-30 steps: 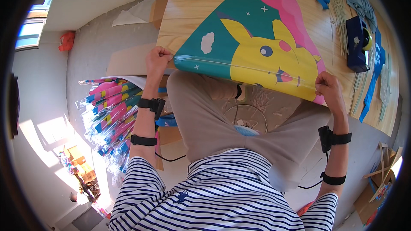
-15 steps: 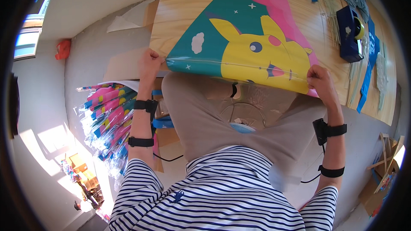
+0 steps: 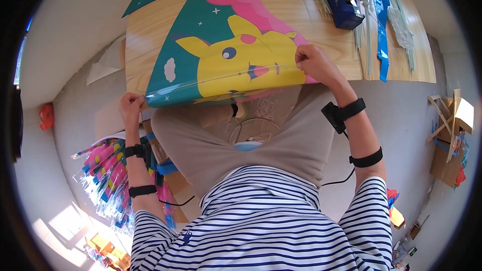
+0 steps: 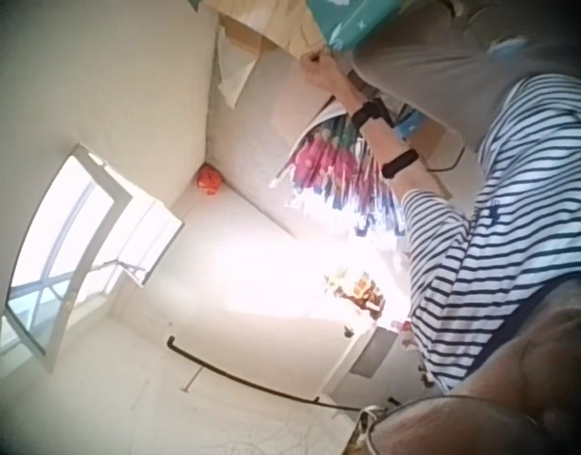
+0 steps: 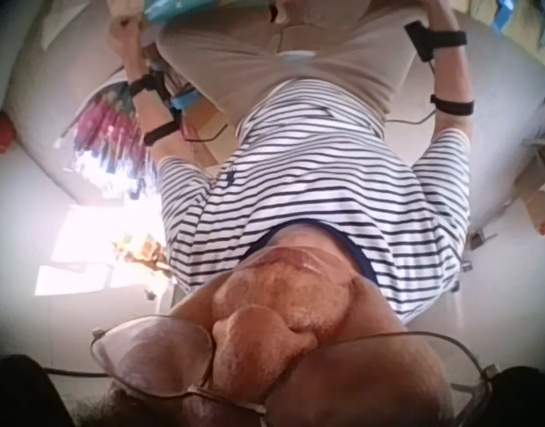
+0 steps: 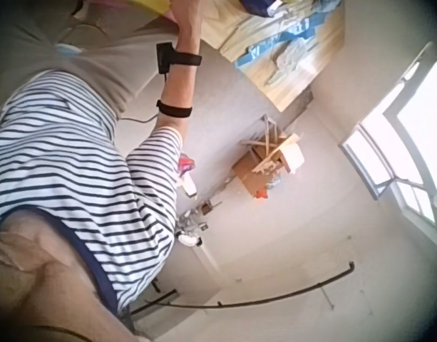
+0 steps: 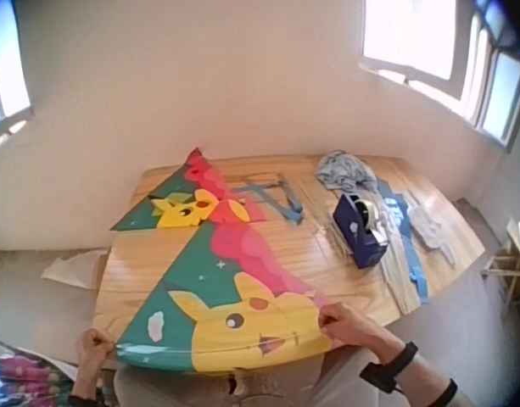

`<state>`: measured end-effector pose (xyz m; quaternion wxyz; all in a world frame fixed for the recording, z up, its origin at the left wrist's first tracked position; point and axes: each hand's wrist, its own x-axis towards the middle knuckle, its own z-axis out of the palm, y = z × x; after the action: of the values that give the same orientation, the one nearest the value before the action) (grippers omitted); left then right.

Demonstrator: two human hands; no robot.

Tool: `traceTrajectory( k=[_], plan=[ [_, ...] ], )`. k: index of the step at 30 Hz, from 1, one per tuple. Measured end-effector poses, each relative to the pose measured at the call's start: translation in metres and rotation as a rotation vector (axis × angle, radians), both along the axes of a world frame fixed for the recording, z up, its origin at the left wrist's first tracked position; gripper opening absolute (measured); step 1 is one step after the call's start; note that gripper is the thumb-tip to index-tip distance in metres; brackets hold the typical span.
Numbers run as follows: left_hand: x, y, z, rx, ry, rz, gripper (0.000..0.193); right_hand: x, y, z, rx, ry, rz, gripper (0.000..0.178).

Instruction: Assemble a kite by inserting supports and securing them with tape.

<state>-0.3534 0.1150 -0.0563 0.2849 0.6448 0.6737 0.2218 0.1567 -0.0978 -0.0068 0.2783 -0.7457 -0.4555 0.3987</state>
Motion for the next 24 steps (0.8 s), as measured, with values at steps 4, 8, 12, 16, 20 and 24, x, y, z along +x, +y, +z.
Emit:
traceTrajectory(
  k=[4,8,12,16,20,24],
  plan=[
    [0.003,-0.001,0.002,0.024,-0.006,-0.029,0.011,0.003,-0.003,-0.007,0.031,0.023,-0.007,0.004],
    [0.001,0.000,0.004,-0.016,-0.040,-0.015,0.010,0.000,-0.002,-0.003,0.012,0.022,0.004,0.004],
    [-0.008,0.004,0.001,-0.035,-0.019,-0.038,0.008,0.000,-0.002,-0.002,0.004,0.019,0.013,0.005],
    [-0.007,0.006,0.001,0.085,0.042,-0.033,0.007,0.000,-0.001,-0.005,0.016,0.047,0.015,0.004],
    [0.067,-0.006,0.047,0.055,-0.087,-0.193,0.008,0.004,-0.007,-0.005,0.045,-0.029,0.029,0.005],
    [0.136,-0.012,0.059,-0.078,-0.284,-0.497,0.011,0.002,-0.004,0.000,0.025,0.009,0.024,0.005]
  ],
)
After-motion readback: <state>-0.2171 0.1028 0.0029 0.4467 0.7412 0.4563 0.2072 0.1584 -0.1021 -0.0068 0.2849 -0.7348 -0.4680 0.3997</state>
